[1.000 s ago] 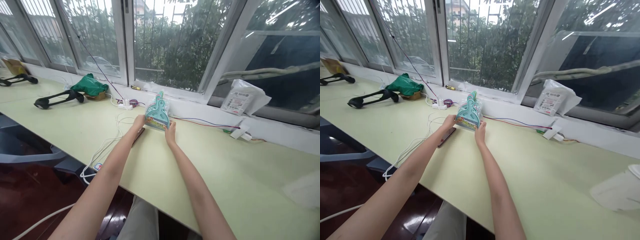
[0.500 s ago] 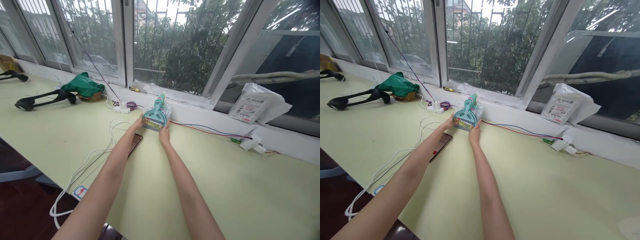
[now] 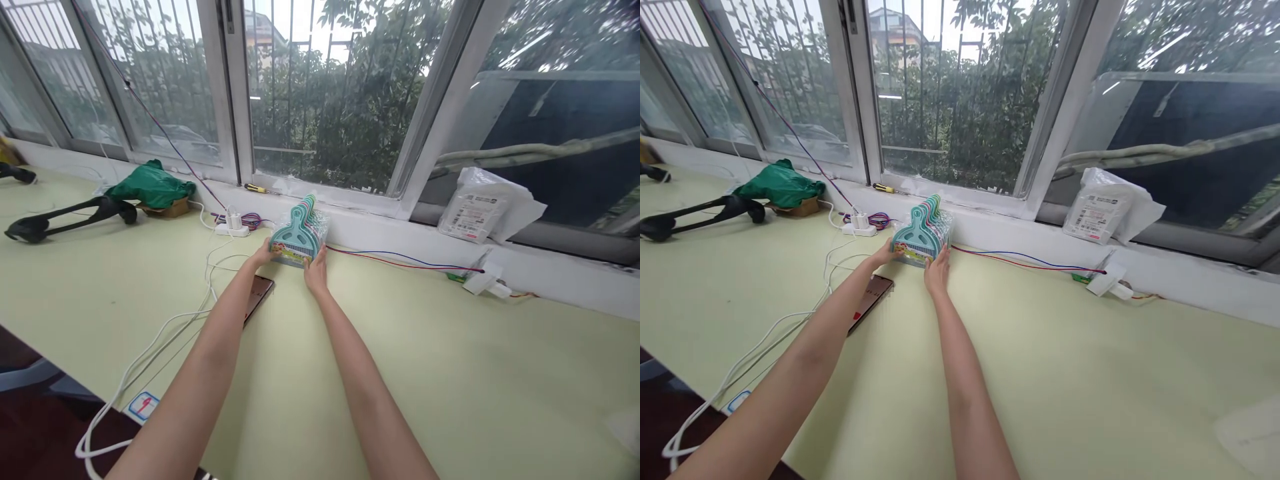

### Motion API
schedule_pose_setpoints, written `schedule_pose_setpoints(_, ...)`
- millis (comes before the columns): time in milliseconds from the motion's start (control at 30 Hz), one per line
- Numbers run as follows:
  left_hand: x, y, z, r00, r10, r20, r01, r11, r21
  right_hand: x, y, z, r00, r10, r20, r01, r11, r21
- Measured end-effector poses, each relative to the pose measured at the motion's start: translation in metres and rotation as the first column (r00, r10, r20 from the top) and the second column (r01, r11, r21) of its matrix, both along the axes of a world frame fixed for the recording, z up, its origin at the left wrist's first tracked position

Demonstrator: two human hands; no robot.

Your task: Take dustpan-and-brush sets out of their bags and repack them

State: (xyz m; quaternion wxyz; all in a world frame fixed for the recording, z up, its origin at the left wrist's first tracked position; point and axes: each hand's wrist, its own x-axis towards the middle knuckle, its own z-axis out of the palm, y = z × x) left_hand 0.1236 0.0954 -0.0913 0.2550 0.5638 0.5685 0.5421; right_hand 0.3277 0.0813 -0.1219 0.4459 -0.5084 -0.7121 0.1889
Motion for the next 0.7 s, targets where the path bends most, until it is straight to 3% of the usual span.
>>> schedule_pose_setpoints(67, 0.005, -0.009, 0.007, 0.997, -0.027, 0.074, 0.033, 0.996, -0.078, 0.003, 0.001, 0.000, 0.998, 0.032, -0.053, -0.034, 0.999, -0.031)
schedule_pose_setpoints(133, 0.010, -0.020, 0.015, 0.993, 0.094, 0.074, -0.087, 0.992, -0.093, 0.006, 0.000, 0.000, 0.989, 0.050, -0.140, -0.058, 0.997, -0.057)
schedule_pose_setpoints(200, 0.016, -0.036, 0.022, 0.960, 0.281, -0.014, -0.281, 0.960, -0.010, 0.010, -0.002, -0.001, 0.970, 0.045, -0.237, -0.060, 0.997, -0.056)
schedule_pose_setpoints(267, 0.027, -0.054, 0.030, 0.888, 0.449, -0.096, -0.434, 0.889, 0.142, 0.016, -0.008, -0.003, 0.947, 0.021, -0.320, -0.034, 0.999, -0.035)
schedule_pose_setpoints(367, 0.061, -0.083, 0.041, 0.824, 0.555, -0.114, -0.502, 0.808, 0.310, 0.032, -0.020, -0.006, 0.909, -0.062, -0.413, 0.034, 0.996, -0.077)
schedule_pose_setpoints(400, 0.078, -0.091, 0.043, 0.844, 0.524, -0.115, -0.469, 0.825, 0.315, 0.040, -0.025, -0.007, 0.895, -0.101, -0.434, 0.052, 0.991, -0.122)
schedule_pose_setpoints(500, 0.136, -0.112, 0.039, 0.947, 0.277, -0.161, -0.227, 0.935, 0.274, 0.073, -0.042, -0.011, 0.859, -0.121, -0.498, 0.007, 0.974, -0.226)
schedule_pose_setpoints(600, 0.190, -0.127, 0.017, 0.980, 0.077, -0.184, -0.035, 0.975, 0.220, 0.115, -0.063, -0.015, 0.856, 0.029, -0.517, -0.141, 0.974, -0.178)
schedule_pose_setpoints(700, 0.220, -0.139, -0.006, 0.985, -0.033, -0.171, 0.059, 0.987, 0.149, 0.155, -0.085, -0.016, 0.868, 0.135, -0.478, -0.225, 0.965, -0.137)
